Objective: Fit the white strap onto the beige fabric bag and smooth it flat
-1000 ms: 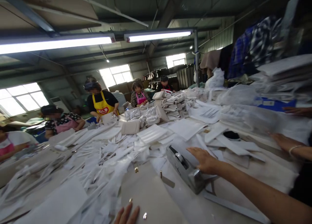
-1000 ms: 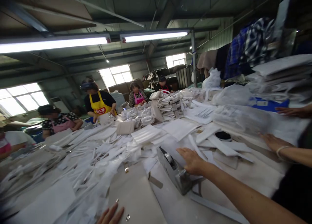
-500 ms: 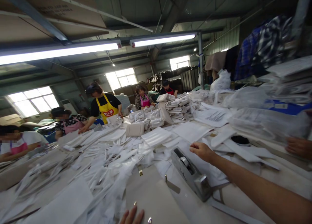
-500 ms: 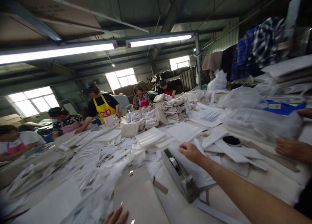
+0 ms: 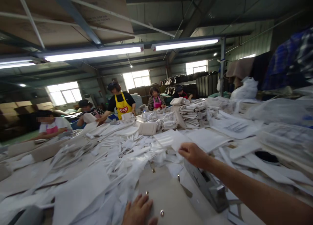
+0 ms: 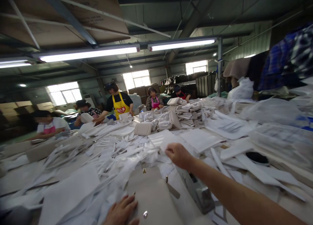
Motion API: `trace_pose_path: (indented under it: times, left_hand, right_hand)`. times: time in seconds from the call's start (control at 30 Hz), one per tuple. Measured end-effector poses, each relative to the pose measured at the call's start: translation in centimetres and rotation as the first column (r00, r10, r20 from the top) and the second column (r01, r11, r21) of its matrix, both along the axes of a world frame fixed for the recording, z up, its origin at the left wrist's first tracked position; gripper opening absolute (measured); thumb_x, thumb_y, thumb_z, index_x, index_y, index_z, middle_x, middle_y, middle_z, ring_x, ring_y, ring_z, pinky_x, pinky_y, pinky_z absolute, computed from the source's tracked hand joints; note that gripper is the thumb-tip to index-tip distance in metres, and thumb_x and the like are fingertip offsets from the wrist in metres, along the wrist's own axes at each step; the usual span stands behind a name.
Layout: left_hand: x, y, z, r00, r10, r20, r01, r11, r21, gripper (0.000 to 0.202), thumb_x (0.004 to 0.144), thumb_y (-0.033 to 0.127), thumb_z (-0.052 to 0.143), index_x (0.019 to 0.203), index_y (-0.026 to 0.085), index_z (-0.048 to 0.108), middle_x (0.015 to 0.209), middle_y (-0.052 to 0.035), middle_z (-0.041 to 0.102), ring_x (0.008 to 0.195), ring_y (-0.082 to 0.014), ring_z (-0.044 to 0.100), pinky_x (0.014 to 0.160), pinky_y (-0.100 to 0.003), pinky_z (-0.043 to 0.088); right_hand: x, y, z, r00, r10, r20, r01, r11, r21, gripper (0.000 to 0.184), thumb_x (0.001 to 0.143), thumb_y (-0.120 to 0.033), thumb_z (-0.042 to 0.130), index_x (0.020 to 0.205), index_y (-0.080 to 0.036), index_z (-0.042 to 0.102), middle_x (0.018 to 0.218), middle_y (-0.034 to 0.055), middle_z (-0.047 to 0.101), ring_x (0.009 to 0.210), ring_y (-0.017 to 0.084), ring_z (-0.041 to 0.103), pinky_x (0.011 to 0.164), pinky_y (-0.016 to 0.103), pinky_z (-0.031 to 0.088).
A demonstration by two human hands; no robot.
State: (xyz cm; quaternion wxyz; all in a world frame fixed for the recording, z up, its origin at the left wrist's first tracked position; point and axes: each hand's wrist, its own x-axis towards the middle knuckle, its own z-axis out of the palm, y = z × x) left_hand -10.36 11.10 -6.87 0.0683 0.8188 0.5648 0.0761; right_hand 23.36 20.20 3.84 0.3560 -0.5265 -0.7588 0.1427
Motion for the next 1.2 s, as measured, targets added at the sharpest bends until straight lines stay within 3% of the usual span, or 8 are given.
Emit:
trace_pose_path:
  times: [0.13,0.23,0.33,0.47,0.6,0.8,1.03,1.2]
  left_hand:
    - [-0.8,-1.0,3.2,0.932,0.013,0.362,-0.129,0.945,0.299,0.036,0.096,0.045,0.05,0.118,0.022,0.068,0.117,-0.0115,0.073,0.111,-0.0261,0.069,0.095,-0.041,0.058]
    - [-1.2,-2.5,7.0,0.846,0.115,0.52,-0.422,0.74,0.524,0.024,0.097,0.035,0.05,0.106,0.018,0.066,0.101,-0.0111,0.074,0.096,-0.0259,0.07,0.087,-0.043,0.059]
    - [-0.2,-4.6,10.9,0.885,0.028,0.465,-0.396,0.571,0.719,0.02,0.092,0.022,0.057,0.11,0.015,0.062,0.104,-0.0136,0.069,0.101,-0.0266,0.065,0.091,-0.045,0.055]
    - [3.0,-5.7,13.4,0.895,-0.366,0.257,0.111,0.739,0.664,0.024,0.086,0.01,0.058,0.107,0.019,0.065,0.097,-0.0074,0.07,0.097,-0.0209,0.064,0.096,-0.037,0.052]
    - [4.7,-3.1,11.7,0.859,-0.492,0.14,0.444,0.854,0.271,0.012,0.086,0.023,0.063,0.094,0.02,0.071,0.091,-0.0054,0.073,0.098,-0.0215,0.067,0.107,-0.037,0.046]
    - [4.3,-0.3,8.6,0.953,-0.299,-0.051,0.294,0.951,-0.096,0.052,0.084,0.062,0.062,0.104,0.017,0.074,0.098,-0.0133,0.072,0.093,-0.0307,0.068,0.082,-0.041,0.056]
    - [3.8,-1.8,7.2,0.984,-0.16,-0.076,0.153,0.984,-0.091,0.057,0.077,0.067,0.065,0.108,0.02,0.072,0.109,-0.0138,0.064,0.103,-0.0329,0.059,0.092,-0.046,0.051]
    - [3.7,-1.5,6.5,0.993,-0.093,-0.074,0.088,0.993,-0.073,0.058,0.077,0.066,0.064,0.112,0.021,0.07,0.112,-0.0142,0.063,0.108,-0.0353,0.056,0.095,-0.051,0.048]
  right_hand:
    - [-6.5,-6.3,-0.6,0.846,0.533,-0.026,-0.533,0.845,-0.043,0.01,0.084,-0.023,0.059,0.079,-0.019,0.066,0.098,0.0059,0.074,0.09,0.018,0.066,0.085,0.027,0.048]
    - [-8.2,-9.4,-1.9,0.633,0.774,-0.033,-0.771,0.625,-0.122,0.014,0.075,-0.009,0.058,0.081,-0.018,0.067,0.107,0.0076,0.073,0.102,0.021,0.066,0.099,0.033,0.045]
    - [-8.2,-9.9,-2.6,0.543,0.839,-0.032,-0.824,0.525,-0.212,0.021,0.07,-0.004,0.057,0.082,-0.018,0.068,0.105,0.0074,0.074,0.105,0.021,0.066,0.104,0.038,0.043]
    - [-7.7,-9.0,-2.7,0.465,0.882,-0.073,-0.864,0.435,-0.253,0.019,0.069,-0.007,0.059,0.08,-0.019,0.069,0.102,0.0062,0.076,0.11,0.023,0.065,0.107,0.041,0.04]
    - [-7.0,-8.6,-1.9,0.436,0.9,0.016,-0.859,0.422,-0.292,0.021,0.067,-0.006,0.059,0.075,-0.022,0.07,0.103,0.0015,0.077,0.11,0.023,0.065,0.109,0.043,0.037]
    - [-4.0,-7.6,-1.1,0.519,0.848,0.108,-0.75,0.512,-0.419,0.042,0.065,-0.003,0.053,0.086,-0.03,0.077,0.116,-0.0031,0.074,0.135,0.029,0.05,0.119,0.05,0.023]
    - [-1.2,-5.3,-0.7,0.648,0.761,0.032,-0.634,0.562,-0.531,0.042,0.068,-0.008,0.057,0.097,-0.028,0.079,0.133,0.0023,0.066,0.143,0.032,0.039,0.118,0.052,0.029]
    - [-4.1,-4.6,2.2,0.643,0.765,-0.049,-0.699,0.559,-0.446,0.033,0.092,-0.044,0.059,0.115,-0.027,0.074,0.138,0.0059,0.062,0.139,0.03,0.044,0.116,0.047,0.034]
